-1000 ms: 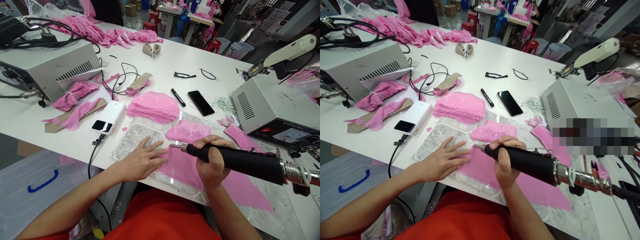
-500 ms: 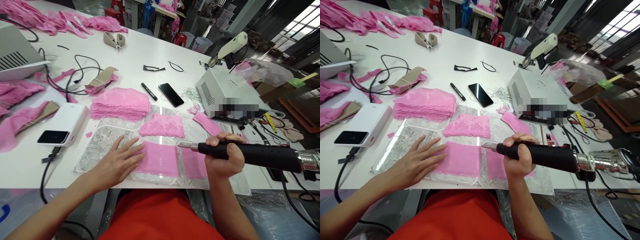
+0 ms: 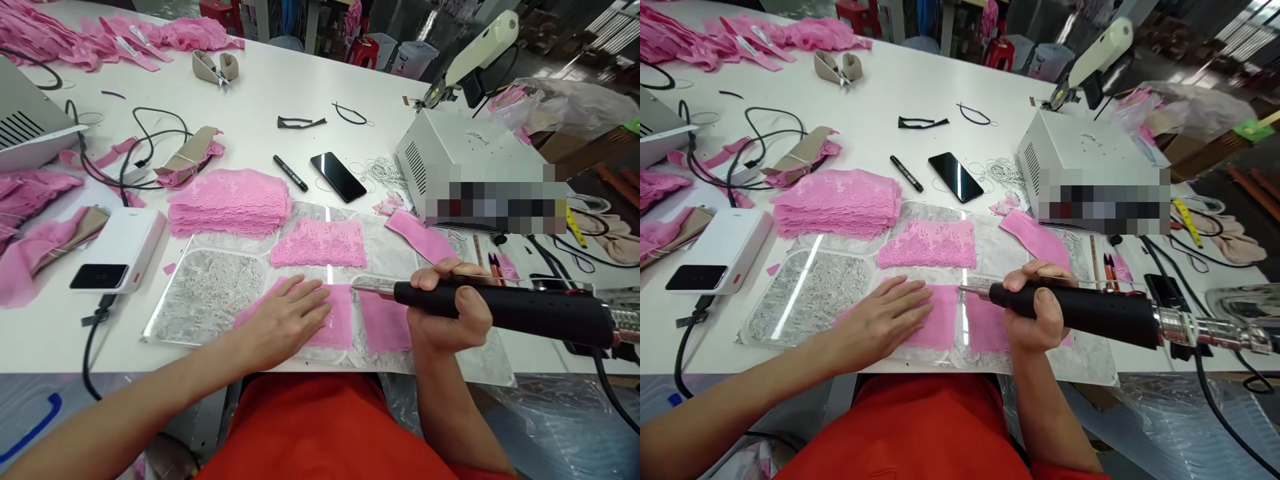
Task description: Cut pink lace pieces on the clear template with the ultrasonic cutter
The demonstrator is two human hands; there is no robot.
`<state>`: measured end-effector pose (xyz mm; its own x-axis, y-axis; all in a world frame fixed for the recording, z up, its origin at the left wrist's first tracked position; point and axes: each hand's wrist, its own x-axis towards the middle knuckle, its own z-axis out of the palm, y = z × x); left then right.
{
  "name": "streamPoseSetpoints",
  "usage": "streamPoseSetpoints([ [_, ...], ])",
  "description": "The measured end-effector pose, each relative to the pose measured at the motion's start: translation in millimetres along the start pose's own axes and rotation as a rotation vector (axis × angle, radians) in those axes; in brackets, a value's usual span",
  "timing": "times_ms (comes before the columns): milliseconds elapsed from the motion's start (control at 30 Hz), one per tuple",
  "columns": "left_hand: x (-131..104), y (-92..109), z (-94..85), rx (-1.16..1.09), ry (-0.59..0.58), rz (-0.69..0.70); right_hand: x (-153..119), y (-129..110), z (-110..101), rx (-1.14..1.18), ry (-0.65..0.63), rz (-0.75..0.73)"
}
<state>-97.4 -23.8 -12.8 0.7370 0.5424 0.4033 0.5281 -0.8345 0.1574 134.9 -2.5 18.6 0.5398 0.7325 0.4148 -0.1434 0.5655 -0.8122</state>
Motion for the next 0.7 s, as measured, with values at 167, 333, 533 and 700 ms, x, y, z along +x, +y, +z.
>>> streamPoseSetpoints([
  [167,10.4,12.8,16.0,-0.01,-0.029,-0.015,1.6,0.6,-2.7,0.012,-0.014,-0.021],
  [333,11.1,18.1,15.8,-0.005,-0.08,-0.033,1.8,-0.5,-2.6,0.025,-0.038,-0.005],
  [533,14.3,24.7,21.0,0.003,-0.062,-0.055,1.1,-0.1,-2.2,0.032,-0.031,0.022],
  [700,14.9,24.8,21.4,-0.004,-0.11,-0.056,2.5,1.7,-3.1,0.046,-0.017,0.014],
])
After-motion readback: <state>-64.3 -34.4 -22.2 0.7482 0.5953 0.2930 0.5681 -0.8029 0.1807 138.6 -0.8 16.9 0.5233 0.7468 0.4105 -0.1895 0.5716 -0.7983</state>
